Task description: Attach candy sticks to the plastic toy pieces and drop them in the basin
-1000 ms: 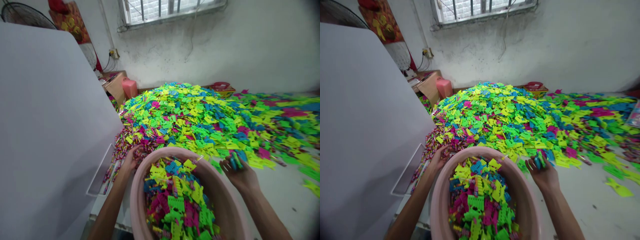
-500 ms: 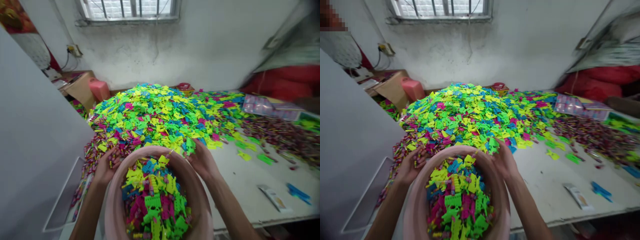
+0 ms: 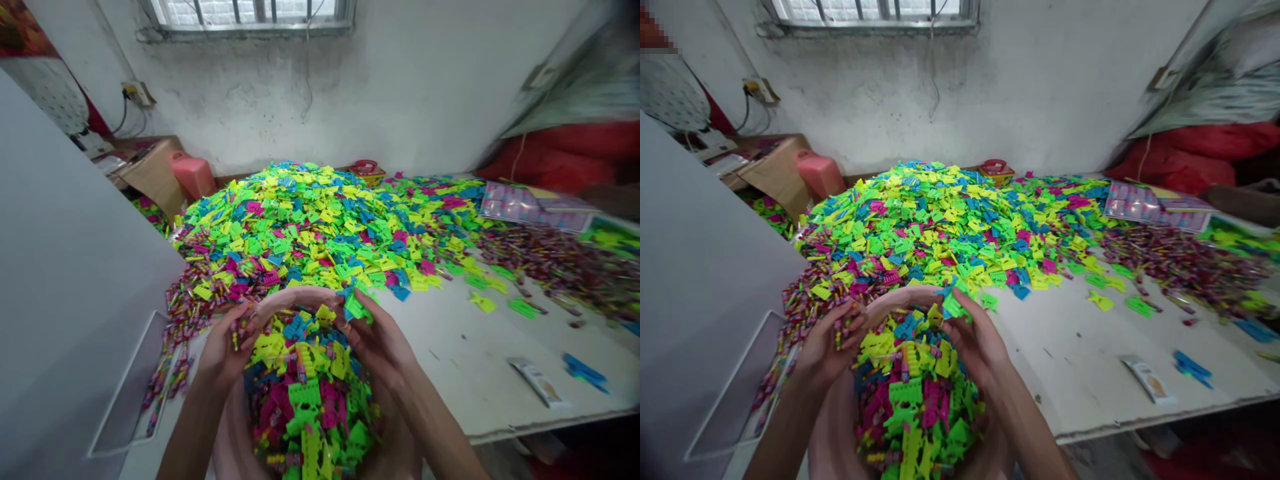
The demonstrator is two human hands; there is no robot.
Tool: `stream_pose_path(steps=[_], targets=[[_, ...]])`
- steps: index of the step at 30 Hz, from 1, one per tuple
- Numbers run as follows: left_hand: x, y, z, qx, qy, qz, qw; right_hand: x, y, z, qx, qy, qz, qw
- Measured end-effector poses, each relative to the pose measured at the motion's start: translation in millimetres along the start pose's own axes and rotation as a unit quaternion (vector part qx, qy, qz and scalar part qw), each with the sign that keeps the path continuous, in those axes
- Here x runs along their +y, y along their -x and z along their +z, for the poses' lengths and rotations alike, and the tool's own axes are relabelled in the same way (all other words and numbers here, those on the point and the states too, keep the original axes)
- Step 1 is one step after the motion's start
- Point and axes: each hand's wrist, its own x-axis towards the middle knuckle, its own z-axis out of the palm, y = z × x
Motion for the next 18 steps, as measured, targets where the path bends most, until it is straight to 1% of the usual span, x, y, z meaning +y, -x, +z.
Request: stream_pose_path(steps=[1, 3, 5, 7, 10, 12, 13, 14, 16, 18], targets=[[-5, 3, 4.5, -0.007, 0.004, -0.008, 1.000, 3, 2, 1, 0.001, -0.003, 0.001, 1.000], [-13, 10, 13.7, -0.026, 0.004, -0.027, 0.999, 7, 5, 3, -0.022, -0.006, 0.000, 1.000], [-19, 17, 22.9, -0.048, -0.021, -0.050, 0.997, 11, 8, 4, -0.053, -0.007, -0.001, 0.999], [-24, 24, 31.1, -0.061, -0.057, -0.056, 0.995, 14, 10, 5, -0.073, -0.011, -0.007, 0.997], [-31, 34, 39.2, -0.076, -0.087, -0.052, 0.992, 16, 14, 7, -0.079, -0.015, -0.028, 0.996], [-36, 39, 41.9, -0.087, -0.092, -0.062, 0.990, 16, 17, 8, -0.077, -0.015, -0.040, 0.996], [-38, 41, 42.9, -0.084, -0.101, -0.059, 0.990, 16, 19, 8, -0.077, -0.012, -0.043, 0.996], [-39, 43, 44.0, -0.076, -0.120, -0.047, 0.989, 16, 20, 8, -0.078, -0.010, -0.045, 0.996], [-40, 47, 47.0, -0.047, -0.193, 0.010, 0.980, 17, 23, 9, -0.080, -0.005, -0.051, 0.995], [-39, 51, 50.8, -0.025, -0.293, 0.081, 0.952, 18, 25, 11, -0.080, 0.003, -0.057, 0.995]])
